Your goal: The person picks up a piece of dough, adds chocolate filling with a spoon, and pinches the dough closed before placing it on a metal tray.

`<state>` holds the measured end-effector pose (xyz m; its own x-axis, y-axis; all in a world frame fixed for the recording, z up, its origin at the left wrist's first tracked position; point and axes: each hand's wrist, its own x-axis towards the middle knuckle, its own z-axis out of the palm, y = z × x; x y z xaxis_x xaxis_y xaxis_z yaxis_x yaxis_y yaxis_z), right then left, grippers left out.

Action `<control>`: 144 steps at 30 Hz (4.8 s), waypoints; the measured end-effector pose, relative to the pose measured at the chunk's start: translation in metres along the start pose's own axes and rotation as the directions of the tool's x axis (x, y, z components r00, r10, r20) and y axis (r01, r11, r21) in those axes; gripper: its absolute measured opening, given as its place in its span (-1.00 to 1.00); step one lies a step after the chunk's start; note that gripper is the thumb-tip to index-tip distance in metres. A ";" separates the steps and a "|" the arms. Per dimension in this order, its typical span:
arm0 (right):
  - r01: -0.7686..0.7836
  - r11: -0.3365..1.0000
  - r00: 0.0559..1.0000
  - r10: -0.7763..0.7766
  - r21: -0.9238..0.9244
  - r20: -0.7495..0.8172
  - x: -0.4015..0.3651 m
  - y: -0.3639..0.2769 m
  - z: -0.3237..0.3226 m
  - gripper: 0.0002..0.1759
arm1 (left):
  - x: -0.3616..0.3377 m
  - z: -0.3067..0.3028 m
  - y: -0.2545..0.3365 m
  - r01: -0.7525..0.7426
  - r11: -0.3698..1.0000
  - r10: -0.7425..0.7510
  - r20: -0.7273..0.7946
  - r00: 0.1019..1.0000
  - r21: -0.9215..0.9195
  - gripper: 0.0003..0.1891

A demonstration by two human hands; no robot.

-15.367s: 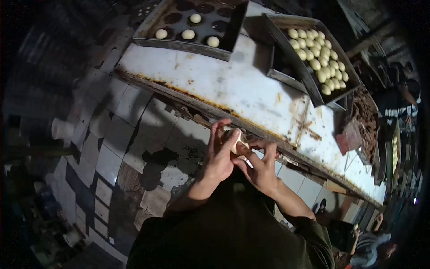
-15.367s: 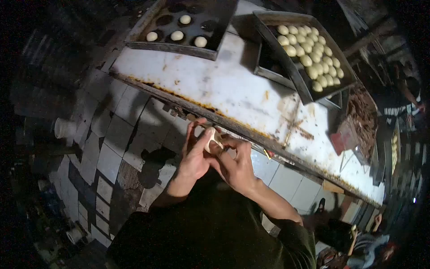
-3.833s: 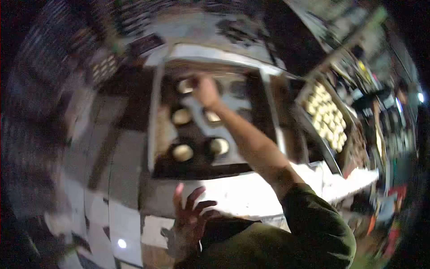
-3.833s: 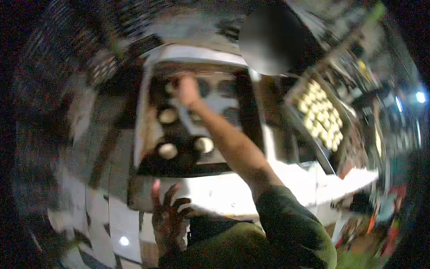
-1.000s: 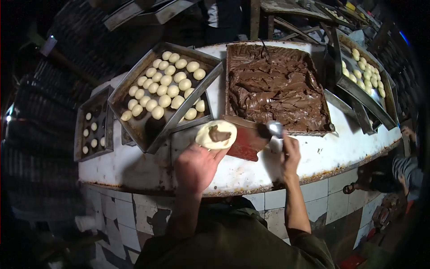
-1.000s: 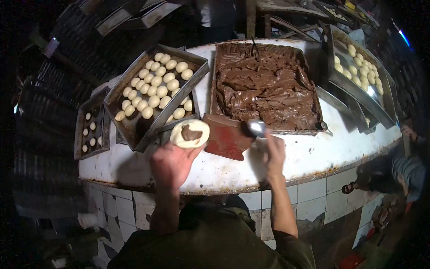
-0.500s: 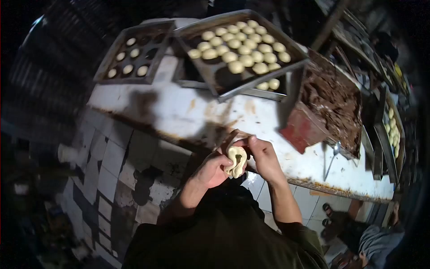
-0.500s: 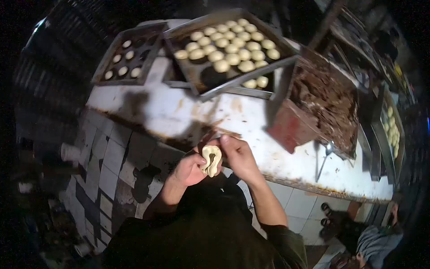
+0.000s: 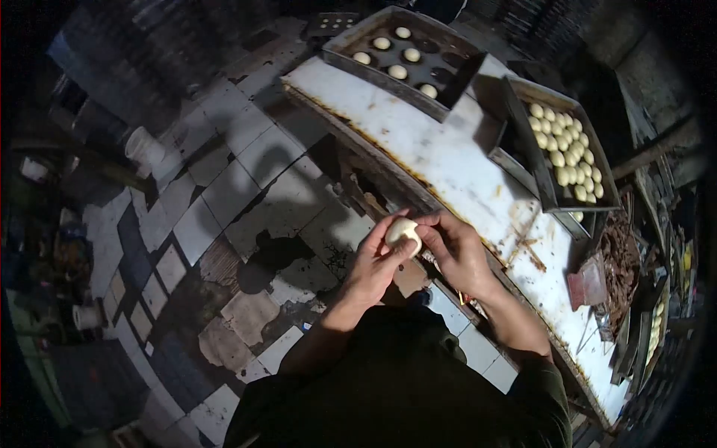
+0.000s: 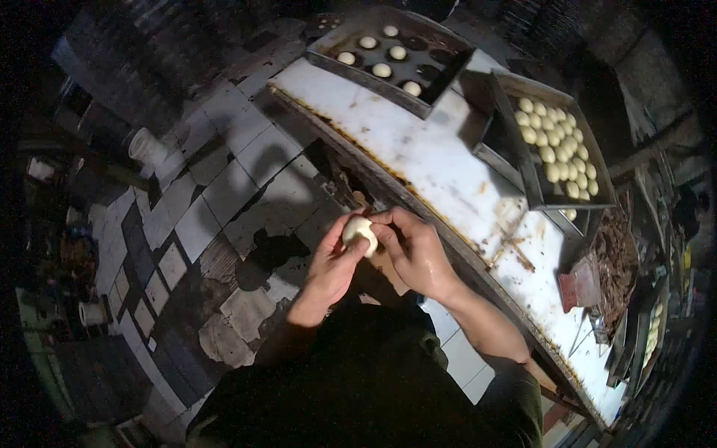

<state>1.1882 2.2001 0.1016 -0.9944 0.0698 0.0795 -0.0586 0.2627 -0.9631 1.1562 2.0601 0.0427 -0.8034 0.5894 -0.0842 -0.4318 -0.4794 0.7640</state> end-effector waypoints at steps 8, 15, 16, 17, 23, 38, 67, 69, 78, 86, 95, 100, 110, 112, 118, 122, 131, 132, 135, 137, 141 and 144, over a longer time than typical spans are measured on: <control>0.508 0.643 0.816 -0.573 -0.573 0.080 0.044 0.010 0.038 -0.72 | 0.031 -0.037 0.029 -0.058 0.997 0.047 -0.214 0.976 -0.045 -0.62; 0.492 0.832 0.802 -0.548 -0.256 -0.238 0.095 0.031 0.024 -0.76 | 0.092 -0.022 0.061 -0.471 0.880 0.431 0.312 0.846 0.063 -0.55; 0.481 0.796 0.746 -0.592 -0.368 -0.306 0.100 0.037 0.027 -0.71 | 0.106 -0.018 0.067 -0.459 0.888 0.437 0.264 0.860 0.028 -0.51; 0.484 0.765 0.735 -0.619 -0.425 -0.278 0.105 0.036 0.027 -0.70 | 0.119 -0.018 0.070 -0.399 0.914 0.405 0.193 0.894 -0.074 -0.56; 0.450 0.660 0.690 -0.685 -0.602 -0.235 0.157 0.039 -0.020 -0.71 | 0.170 -0.006 0.071 -0.253 0.965 0.259 0.099 0.961 -0.062 -0.82; 0.301 0.880 0.808 -0.440 -0.367 -0.393 0.251 0.060 -0.060 -0.77 | 0.306 -0.027 0.086 -0.200 0.977 0.158 0.372 0.915 0.078 -0.79; -0.393 0.679 0.473 -0.429 -0.620 -0.770 0.427 0.056 0.005 -0.77 | 0.461 -0.098 0.158 0.150 0.936 -0.273 0.388 0.880 0.319 -0.68; -0.384 0.694 0.381 -0.482 -0.609 -0.789 0.429 0.074 0.001 -0.77 | 0.470 -0.088 0.154 0.197 0.904 -0.330 0.325 0.886 0.379 -0.64; -0.083 0.905 0.341 -0.367 -0.417 -0.865 0.461 0.056 -0.094 -0.46 | 0.501 -0.086 0.162 0.478 0.867 -0.444 0.647 0.620 0.138 -0.22; -0.563 0.554 0.644 -0.172 -0.614 -0.746 0.451 0.245 -0.162 -0.53 | 0.440 -0.197 0.188 0.501 0.865 -0.404 0.629 0.664 0.027 -0.13; -0.698 0.594 0.642 0.270 -0.401 -0.717 0.475 0.268 -0.191 -0.68 | 0.400 -0.159 0.182 0.372 0.926 -0.329 0.630 0.704 0.068 -0.29; -0.433 0.662 0.727 -0.144 -0.612 -0.671 0.360 0.122 -0.192 -0.76 | 0.349 -0.162 0.141 0.161 0.966 -0.236 0.439 0.867 0.201 -0.38; -0.613 0.255 0.785 0.095 -0.747 -0.612 0.142 0.210 -0.356 -0.46 | 0.259 -0.038 0.051 0.251 0.953 -0.295 0.340 0.893 0.170 -0.54; -0.619 0.338 0.780 0.161 -0.708 -0.605 0.142 0.186 -0.349 -0.56 | 0.257 0.000 0.046 0.216 0.957 -0.278 0.395 0.876 0.195 -0.58; -0.198 0.933 0.582 -0.135 -0.300 -0.802 0.102 0.121 -0.292 -0.72 | 0.216 0.049 0.028 0.081 0.949 -0.252 0.581 0.774 0.304 -0.58; -0.047 0.638 0.531 -0.636 -0.769 -0.560 0.056 0.038 -0.180 -0.71 | 0.177 0.051 0.001 0.288 0.954 -0.293 0.494 0.819 0.088 -0.40; -0.088 0.779 0.953 -0.115 -0.620 -0.279 -0.058 0.007 -0.039 -0.74 | 0.086 0.033 -0.077 0.394 0.918 -0.392 0.251 0.885 0.044 -0.63; -0.035 0.782 0.715 -0.416 -0.623 -0.562 -0.066 0.022 -0.040 -0.71 | 0.060 0.047 -0.086 0.442 0.897 -0.424 0.315 0.849 0.015 -0.61; 0.177 0.976 0.472 0.029 0.128 -0.881 -0.083 0.073 -0.068 -0.59 | 0.030 0.075 -0.101 0.667 0.716 -0.472 0.563 0.679 -0.205 -0.47; 0.047 0.980 0.398 0.157 0.192 -0.904 -0.111 0.087 -0.090 -0.52 | 0.028 0.087 -0.092 0.689 0.719 -0.521 0.588 0.618 -0.087 -0.45; -0.023 0.999 0.328 0.049 0.043 -0.943 -0.152 0.084 -0.105 -0.48 | 0.006 0.114 -0.148 0.423 0.826 -0.563 0.529 0.635 0.372 -0.44; 0.228 0.954 0.248 0.138 0.196 -0.959 -0.198 0.106 -0.145 -0.44 | -0.008 0.164 -0.164 0.642 0.721 -0.635 0.619 0.463 0.260 -0.38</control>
<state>1.3912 2.3533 0.0210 -0.1707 0.9762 0.1335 -0.3002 0.0775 -0.9507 1.3007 2.2412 0.0229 0.1562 0.9794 -0.1280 -0.7202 0.2016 0.6638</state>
